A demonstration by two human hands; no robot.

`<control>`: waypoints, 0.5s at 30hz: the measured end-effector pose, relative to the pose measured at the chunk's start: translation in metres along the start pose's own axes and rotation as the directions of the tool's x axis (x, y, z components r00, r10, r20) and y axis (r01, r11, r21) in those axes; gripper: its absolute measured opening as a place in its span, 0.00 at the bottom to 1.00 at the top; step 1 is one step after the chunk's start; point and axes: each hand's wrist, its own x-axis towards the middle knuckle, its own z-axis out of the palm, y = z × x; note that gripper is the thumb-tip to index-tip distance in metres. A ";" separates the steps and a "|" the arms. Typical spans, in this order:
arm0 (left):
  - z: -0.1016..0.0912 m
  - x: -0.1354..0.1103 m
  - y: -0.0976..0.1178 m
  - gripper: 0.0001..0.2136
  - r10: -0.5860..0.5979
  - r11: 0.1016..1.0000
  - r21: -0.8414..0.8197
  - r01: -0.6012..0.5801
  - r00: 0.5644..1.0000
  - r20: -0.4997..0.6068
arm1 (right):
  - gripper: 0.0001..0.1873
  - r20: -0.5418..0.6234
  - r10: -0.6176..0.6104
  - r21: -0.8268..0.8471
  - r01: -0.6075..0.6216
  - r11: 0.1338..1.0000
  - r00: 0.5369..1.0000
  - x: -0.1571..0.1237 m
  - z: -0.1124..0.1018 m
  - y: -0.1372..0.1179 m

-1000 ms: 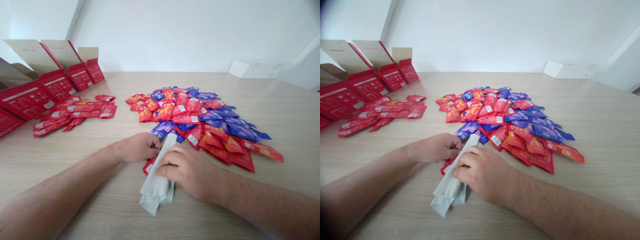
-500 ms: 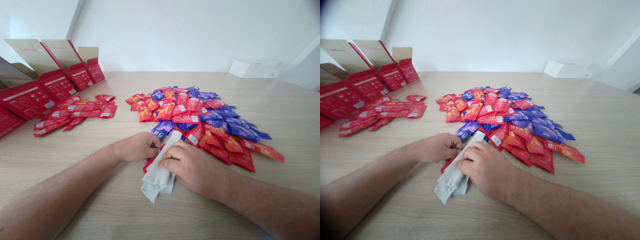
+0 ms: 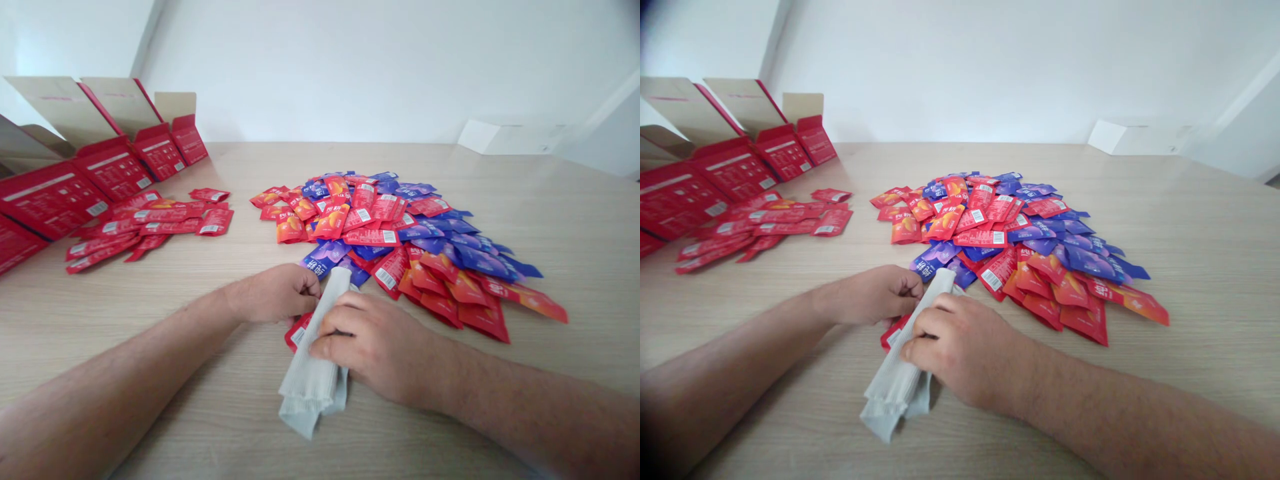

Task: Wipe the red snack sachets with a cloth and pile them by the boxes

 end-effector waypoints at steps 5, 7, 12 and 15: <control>0.001 -0.001 -0.001 0.05 -0.039 0.999 -0.024 0.039 0.999 -0.004 | 0.13 0.004 0.128 -0.023 -0.128 0.991 0.992 0.000 -0.002 0.001; 0.001 0.000 0.000 0.05 -0.034 0.999 -0.027 0.034 0.999 -0.003 | 0.12 -0.013 0.108 -0.024 -0.109 0.994 0.994 0.000 -0.001 0.001; -0.001 0.000 0.002 0.05 -0.008 0.999 -0.035 0.008 1.000 -0.008 | 0.11 -0.045 -0.010 0.004 0.011 1.000 0.999 -0.001 0.002 0.002; -0.008 -0.007 -0.001 0.05 0.010 0.993 -0.119 -0.011 1.000 -0.008 | 0.14 -0.142 0.061 0.079 -0.050 0.996 0.988 0.000 -0.002 0.001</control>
